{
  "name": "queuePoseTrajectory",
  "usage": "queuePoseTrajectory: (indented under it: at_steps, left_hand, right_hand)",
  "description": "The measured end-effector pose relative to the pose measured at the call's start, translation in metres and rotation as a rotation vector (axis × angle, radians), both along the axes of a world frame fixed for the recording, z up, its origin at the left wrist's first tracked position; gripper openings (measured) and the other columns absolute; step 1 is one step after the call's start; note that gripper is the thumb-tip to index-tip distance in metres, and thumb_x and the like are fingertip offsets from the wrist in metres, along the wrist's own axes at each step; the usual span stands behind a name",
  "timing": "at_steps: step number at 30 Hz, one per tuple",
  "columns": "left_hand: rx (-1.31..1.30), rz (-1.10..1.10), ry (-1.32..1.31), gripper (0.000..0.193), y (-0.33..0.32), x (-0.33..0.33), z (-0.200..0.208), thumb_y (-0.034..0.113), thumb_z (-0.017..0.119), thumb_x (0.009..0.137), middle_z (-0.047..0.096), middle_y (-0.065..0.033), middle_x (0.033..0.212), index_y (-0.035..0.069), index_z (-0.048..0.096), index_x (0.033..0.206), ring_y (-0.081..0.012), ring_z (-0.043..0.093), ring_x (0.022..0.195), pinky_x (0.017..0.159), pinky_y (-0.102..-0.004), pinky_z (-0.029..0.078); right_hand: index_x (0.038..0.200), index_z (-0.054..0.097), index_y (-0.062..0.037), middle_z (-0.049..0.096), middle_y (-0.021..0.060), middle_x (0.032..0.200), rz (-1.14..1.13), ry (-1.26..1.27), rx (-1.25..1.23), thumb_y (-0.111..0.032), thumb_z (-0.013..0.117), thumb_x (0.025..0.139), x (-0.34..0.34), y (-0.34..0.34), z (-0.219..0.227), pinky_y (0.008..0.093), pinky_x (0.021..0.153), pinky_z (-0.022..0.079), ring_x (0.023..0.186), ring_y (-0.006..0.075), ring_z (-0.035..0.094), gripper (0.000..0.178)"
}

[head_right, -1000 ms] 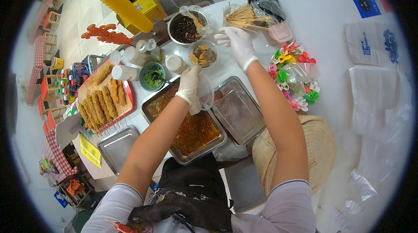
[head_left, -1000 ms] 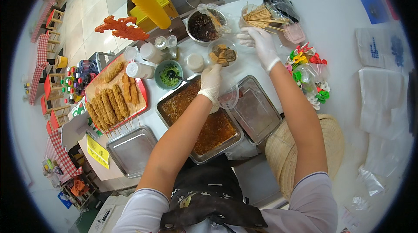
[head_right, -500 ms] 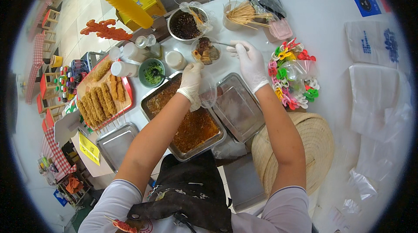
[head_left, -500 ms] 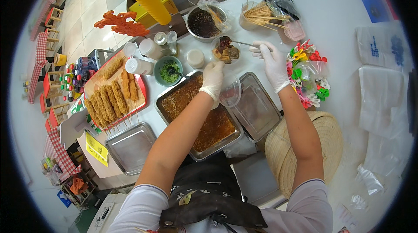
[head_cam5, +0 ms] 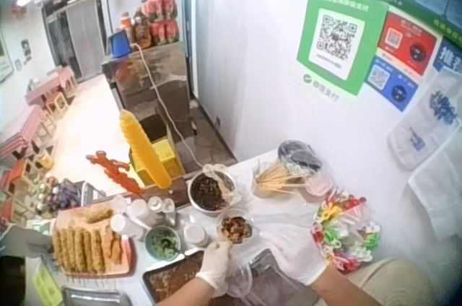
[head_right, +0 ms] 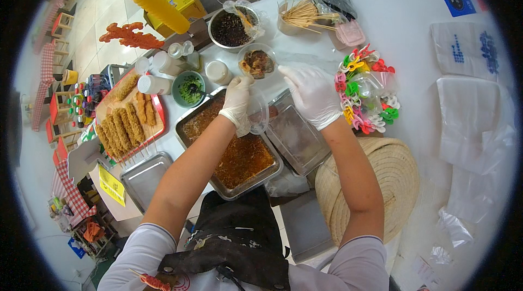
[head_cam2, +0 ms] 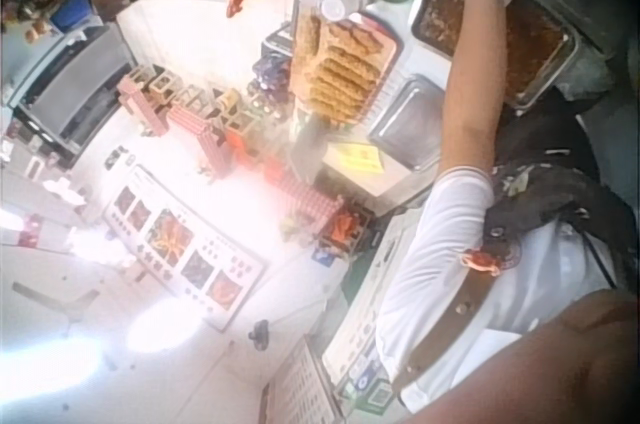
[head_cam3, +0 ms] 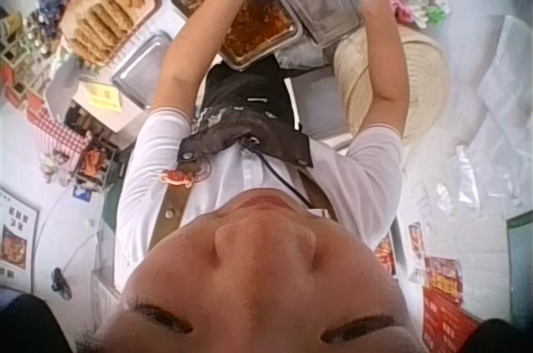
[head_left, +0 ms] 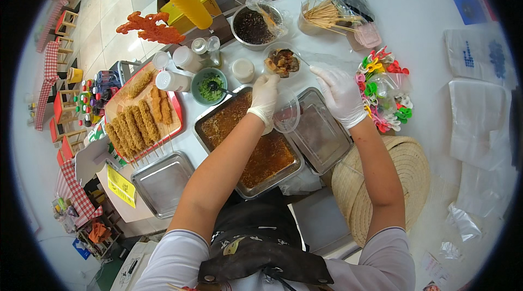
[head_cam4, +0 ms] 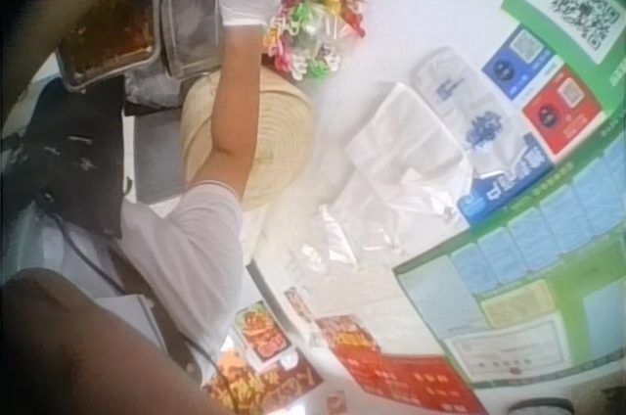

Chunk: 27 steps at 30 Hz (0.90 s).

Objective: The person scoops seasoned cubes from a metal tray into a plastic container using a spatula, then adds skewers and a spoonful of sauce from a refrigerator. They sprinkle chopped green onions on top, place a lid on the container, and set it on the counter.

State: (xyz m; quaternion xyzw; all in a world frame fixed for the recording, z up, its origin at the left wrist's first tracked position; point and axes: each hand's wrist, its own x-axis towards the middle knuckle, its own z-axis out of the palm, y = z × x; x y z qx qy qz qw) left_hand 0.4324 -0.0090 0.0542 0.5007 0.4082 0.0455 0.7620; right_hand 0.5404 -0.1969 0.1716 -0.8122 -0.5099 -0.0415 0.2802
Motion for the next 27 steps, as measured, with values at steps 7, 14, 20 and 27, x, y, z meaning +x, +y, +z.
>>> queuePoseTrajectory:
  at_steps: [7, 14, 20, 27]
  left_hand:
    - [-0.006, -0.004, -0.014, 0.028, -0.002, -0.003, 0.002, 0.030, 0.067, 0.099, 0.061, -0.0024, 0.087, 0.003, 0.067, 0.107, -0.0133, 0.055, 0.079, 0.075, -0.0320, 0.048]
    - [0.003, 0.005, -0.025, 0.026, 0.000, -0.006, -0.001, 0.030, 0.068, 0.099, 0.060, -0.0011, 0.085, 0.004, 0.066, 0.105, -0.0126, 0.054, 0.076, 0.072, -0.0318, 0.047]
    - [0.003, 0.010, -0.024, 0.025, 0.002, -0.009, -0.003, 0.030, 0.069, 0.099, 0.059, -0.0003, 0.085, 0.005, 0.067, 0.104, -0.0120, 0.053, 0.077, 0.072, -0.0313, 0.046]
    - [-0.002, 0.018, -0.022, 0.025, 0.002, -0.013, -0.009, 0.029, 0.069, 0.100, 0.063, -0.0019, 0.092, 0.004, 0.067, 0.105, -0.0149, 0.055, 0.085, 0.083, -0.0330, 0.048]
  right_hand:
    - [0.137, 0.071, -0.0082, 0.075, 0.0097, 0.130, 0.072, -0.279, -0.048, -0.007, 0.073, 0.094, -0.013, -0.006, -0.006, 0.0451, 0.099, 0.056, 0.119, 0.0316, 0.071, 0.042]
    - [0.138, 0.070, -0.0092, 0.076, 0.0089, 0.130, 0.090, -0.300, -0.033, -0.010, 0.073, 0.094, -0.016, -0.007, -0.013, 0.0438, 0.096, 0.058, 0.113, 0.0300, 0.071, 0.044]
    - [0.133, 0.072, -0.0029, 0.081, 0.0103, 0.117, -0.201, 0.363, 0.231, -0.014, 0.062, 0.108, -0.008, 0.007, -0.025, 0.0381, 0.097, 0.056, 0.107, 0.0278, 0.075, 0.029]
    - [0.129, 0.073, 0.0016, 0.082, 0.0131, 0.115, -0.409, 1.020, 0.462, -0.025, 0.053, 0.114, 0.064, 0.090, -0.059, 0.0327, 0.089, 0.057, 0.102, 0.0161, 0.076, 0.036]
